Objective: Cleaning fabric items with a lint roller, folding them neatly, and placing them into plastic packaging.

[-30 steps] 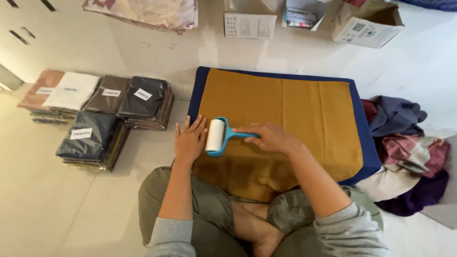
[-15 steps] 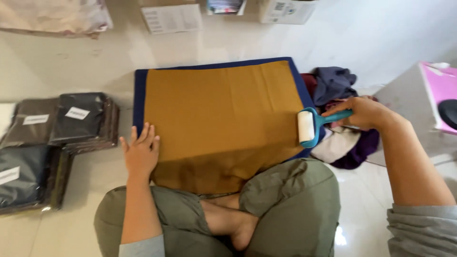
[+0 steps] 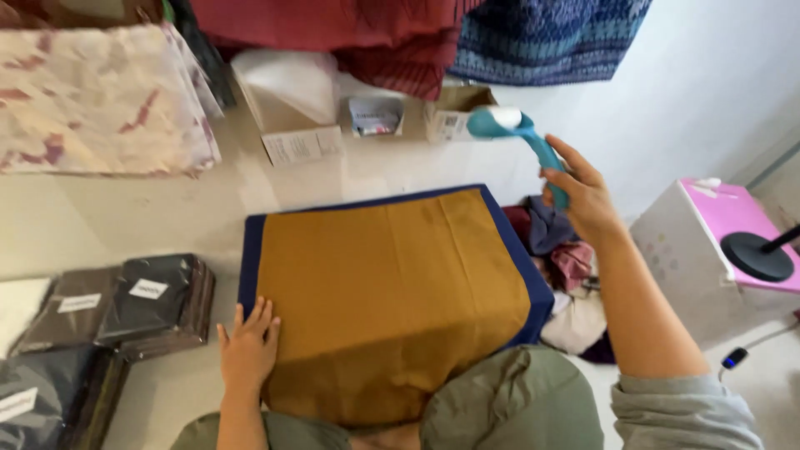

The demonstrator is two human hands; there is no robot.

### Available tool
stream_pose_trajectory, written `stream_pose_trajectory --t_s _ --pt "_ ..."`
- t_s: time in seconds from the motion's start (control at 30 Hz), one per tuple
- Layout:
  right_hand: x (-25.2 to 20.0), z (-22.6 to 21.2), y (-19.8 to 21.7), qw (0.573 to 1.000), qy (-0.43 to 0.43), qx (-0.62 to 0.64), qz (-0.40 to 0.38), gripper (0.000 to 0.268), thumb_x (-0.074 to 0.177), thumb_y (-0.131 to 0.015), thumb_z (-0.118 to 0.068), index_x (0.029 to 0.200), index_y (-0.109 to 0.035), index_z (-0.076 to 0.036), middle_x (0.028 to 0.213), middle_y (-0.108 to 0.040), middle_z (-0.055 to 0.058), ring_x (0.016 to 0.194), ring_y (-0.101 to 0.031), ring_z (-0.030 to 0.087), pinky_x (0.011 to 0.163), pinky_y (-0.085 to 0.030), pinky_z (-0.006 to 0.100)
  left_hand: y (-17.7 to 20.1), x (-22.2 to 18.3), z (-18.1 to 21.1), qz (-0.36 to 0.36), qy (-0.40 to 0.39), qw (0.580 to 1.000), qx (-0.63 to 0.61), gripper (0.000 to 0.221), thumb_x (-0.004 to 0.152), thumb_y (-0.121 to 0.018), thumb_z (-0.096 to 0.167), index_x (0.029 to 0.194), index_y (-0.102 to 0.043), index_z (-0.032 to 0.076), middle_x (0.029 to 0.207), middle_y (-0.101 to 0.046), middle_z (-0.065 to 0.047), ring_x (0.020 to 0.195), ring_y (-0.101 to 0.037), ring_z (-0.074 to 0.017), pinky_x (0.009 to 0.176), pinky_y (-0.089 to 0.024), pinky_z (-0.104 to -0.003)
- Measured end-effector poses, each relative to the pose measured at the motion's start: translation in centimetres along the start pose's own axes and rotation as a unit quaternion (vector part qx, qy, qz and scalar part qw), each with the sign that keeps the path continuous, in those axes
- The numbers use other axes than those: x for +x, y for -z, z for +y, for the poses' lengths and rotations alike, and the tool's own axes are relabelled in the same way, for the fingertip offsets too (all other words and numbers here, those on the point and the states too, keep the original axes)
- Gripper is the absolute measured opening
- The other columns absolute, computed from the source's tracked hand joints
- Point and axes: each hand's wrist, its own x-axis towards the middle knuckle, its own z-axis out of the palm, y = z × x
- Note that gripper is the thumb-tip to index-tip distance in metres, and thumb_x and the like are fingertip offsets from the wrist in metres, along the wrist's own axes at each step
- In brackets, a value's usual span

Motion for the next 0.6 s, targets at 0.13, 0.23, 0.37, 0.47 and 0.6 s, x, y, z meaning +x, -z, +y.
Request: stream_pose_trajectory --t_s 0.13,0.23,0.37,0.47,0.6 --pt "5.2 0.3 -4.5 0.998 0.044 -0.038 0.025 0.057 0.103 -0.058 -0.010 0.158 -0.045 -0.015 0.096 -0.053 0.005 0.066 -0.050 0.015 0.062 -0.048 0.031 -0.6 0.3 -0.4 0.022 -0.003 1.000 0.002 0.058 0.102 -0.035 0.055 0.154 -0.044 0.030 0.163 -0.037 0.013 0.158 -0.022 -0.0256 0.128 -0.011 -0.062" --pt "7.1 0.4 -6.9 0.993 0.047 -0.105 0.019 0.062 0.104 -0.057 -0.014 0.162 -0.036 -0.009 0.105 -0.051 0.009 0.070 -0.051 0.017 0.065 -0.050 0.035 -0.7 -0.1 -0.6 0.081 -0.015 0.994 -0.074 0.053 0.100 -0.047 0.051 0.147 -0.056 0.028 0.159 -0.046 0.007 0.155 -0.031 -0.0257 0.126 -0.010 -0.063" --pt "6.9 1.6 -7.5 0.999 -0.029 0.033 0.007 0.067 0.100 -0.059 -0.029 0.160 -0.032 -0.012 0.122 -0.057 0.010 0.092 -0.061 0.024 0.080 -0.052 0.038 0.7 -0.5 -0.1 0.091 -0.010 0.981 -0.168 0.051 0.100 -0.046 0.050 0.142 -0.062 0.025 0.155 -0.052 0.003 0.151 -0.037 -0.0248 0.126 -0.008 -0.062" --pt "4.7 5.5 -5.4 0.991 -0.039 0.123 0.013 0.076 0.097 -0.053 -0.047 0.161 -0.026 -0.015 0.141 -0.058 0.016 0.107 -0.067 0.029 0.087 -0.053 0.039 0.6 -0.1 -0.9 0.122 -0.008 0.966 -0.228 0.045 0.099 -0.052 0.046 0.137 -0.067 0.025 0.149 -0.059 0.002 0.143 -0.046 -0.0200 0.127 -0.012 -0.058" --pt "-3.6 13.0 -1.6 0.990 0.003 -0.053 0.127 0.040 0.107 -0.056 -0.032 0.138 -0.064 -0.007 0.103 -0.069 0.004 0.084 -0.057 0.009 0.075 -0.053 0.026 2.2 -1.2 -1.3 0.162 0.024 0.951 -0.260 0.033 0.101 -0.057 0.040 0.118 -0.078 0.021 0.120 -0.074 -0.002 0.114 -0.067 -0.0212 0.104 -0.047 -0.036"
